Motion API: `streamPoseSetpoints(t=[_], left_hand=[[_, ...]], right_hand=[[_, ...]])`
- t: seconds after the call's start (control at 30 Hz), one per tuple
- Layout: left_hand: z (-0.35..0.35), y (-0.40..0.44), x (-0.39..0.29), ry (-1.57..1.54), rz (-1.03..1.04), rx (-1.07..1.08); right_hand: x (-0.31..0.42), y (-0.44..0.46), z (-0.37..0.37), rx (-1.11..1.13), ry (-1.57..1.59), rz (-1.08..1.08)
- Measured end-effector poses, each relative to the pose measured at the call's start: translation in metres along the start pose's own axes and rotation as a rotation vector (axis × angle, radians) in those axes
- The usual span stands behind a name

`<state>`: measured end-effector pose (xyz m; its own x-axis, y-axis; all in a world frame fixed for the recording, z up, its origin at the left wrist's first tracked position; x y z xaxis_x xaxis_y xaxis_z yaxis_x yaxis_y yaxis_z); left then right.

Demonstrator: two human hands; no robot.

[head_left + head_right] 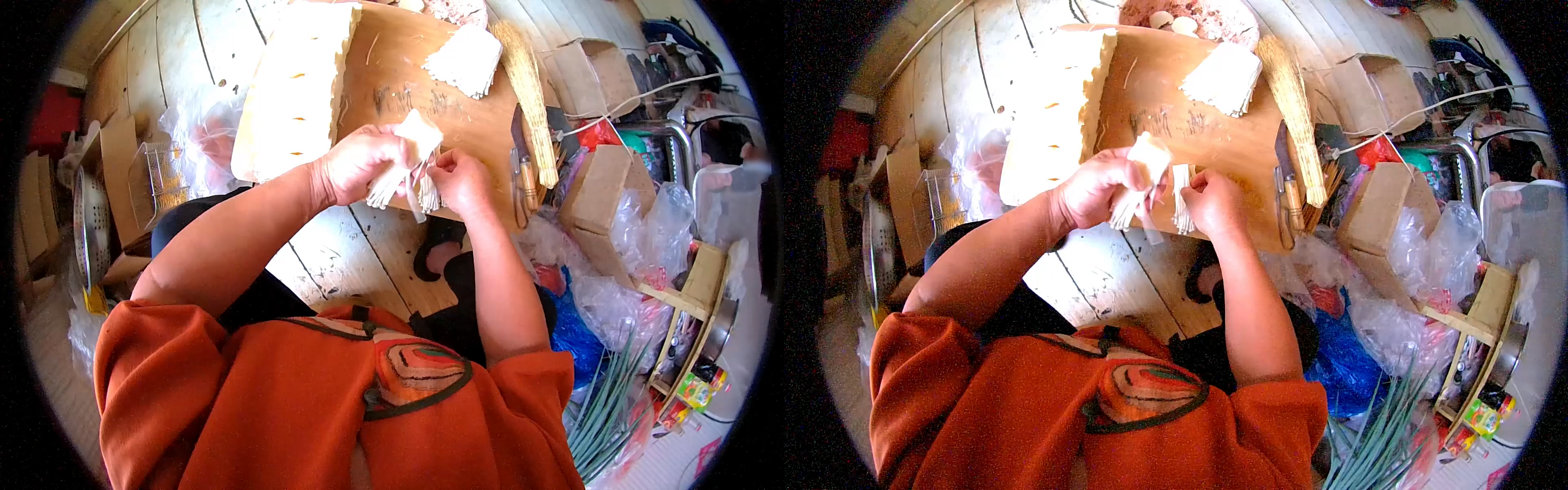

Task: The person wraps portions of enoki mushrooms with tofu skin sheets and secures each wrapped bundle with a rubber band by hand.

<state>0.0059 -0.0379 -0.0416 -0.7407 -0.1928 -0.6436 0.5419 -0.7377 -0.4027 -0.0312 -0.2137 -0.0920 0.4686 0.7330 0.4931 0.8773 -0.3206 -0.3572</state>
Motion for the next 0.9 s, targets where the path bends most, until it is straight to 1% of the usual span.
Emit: streamPoseSetpoints(t=[0.03,0.07,0.1,0.17,0.2,0.23,0.3,0.37,0.4,0.47,0.5,0.57,0.6,0.63,0.7,0.73,0.8,0.83,0.9], left_hand=[[0.003,-0.002,-0.007,-0.041,0.019,0.051],[0.006,-0.006,-0.011,-0.102,0.03,0.031],[0.004,-0.006,-0.013,-0.099,0.036,0.031],[0.006,-0.007,-0.014,-0.202,0.0,0.207],[0.007,-0.008,-0.014,-0.228,-0.019,0.21],[0.007,-0.008,-0.014,-0.228,-0.016,0.209],[0.004,-0.01,-0.011,0.042,-0.013,0.005],[0.006,-0.01,-0.009,0.088,-0.016,-0.02],[0.004,-0.009,-0.004,0.114,-0.075,-0.029],[0.005,-0.01,0.002,0.18,-0.165,-0.014],[0.004,-0.011,0.003,0.18,-0.168,-0.014],[0.005,-0.014,0.012,0.204,-0.325,0.084],[0.006,-0.015,0.012,0.196,-0.321,0.107],[0.005,-0.015,0.014,0.193,-0.324,0.106],[0.006,-0.013,0.016,0.159,-0.326,0.168],[0.007,-0.012,0.017,0.158,-0.329,0.168],[0.013,-0.008,0.008,0.255,-0.161,0.173],[0.016,-0.009,0.006,0.256,-0.162,0.175],[0.016,-0.01,-0.007,0.42,0.036,0.006]], right_hand=[[-0.003,0.001,0.002,-0.005,0.01,-0.018],[-0.003,0.001,0.003,-0.009,0.019,-0.039],[0.002,-0.001,0.0,-0.012,0.02,-0.045],[0.011,-0.007,-0.008,-0.003,-0.017,-0.037],[0.015,-0.008,-0.013,-0.003,-0.018,-0.039],[0.018,-0.008,-0.02,-0.034,-0.005,-0.051],[0.025,-0.013,-0.035,-0.059,0.007,-0.062],[0.037,-0.019,-0.046,0.154,0.75,-0.005],[0.04,-0.023,-0.051,0.154,0.749,-0.005],[0.055,-0.034,-0.057,0.321,0.924,-0.282],[0.055,-0.036,-0.055,0.32,0.926,-0.279],[0.061,-0.043,-0.044,0.504,0.964,-0.341],[0.063,-0.045,-0.045,0.548,0.968,-0.299],[0.065,-0.046,-0.045,0.551,0.969,-0.295],[0.067,-0.047,-0.047,0.46,0.984,-0.332],[0.067,-0.047,-0.046,0.461,0.985,-0.33],[0.064,-0.046,-0.047,0.402,0.947,-0.337],[0.064,-0.045,-0.048,0.399,0.948,-0.336],[0.06,-0.041,-0.051,0.331,0.87,-0.319]])
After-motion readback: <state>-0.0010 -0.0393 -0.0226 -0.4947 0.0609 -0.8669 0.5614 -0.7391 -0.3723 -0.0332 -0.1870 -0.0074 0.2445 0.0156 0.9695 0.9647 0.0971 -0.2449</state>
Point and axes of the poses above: each hand's wrist, its own y-axis towards the middle knuckle, its own z-axis out of the palm, x = y × z, the point moved 4 cm from there along y, towards the middle knuckle, and after that the axes turned 4 degrees about -x, right-handed, at the moved point
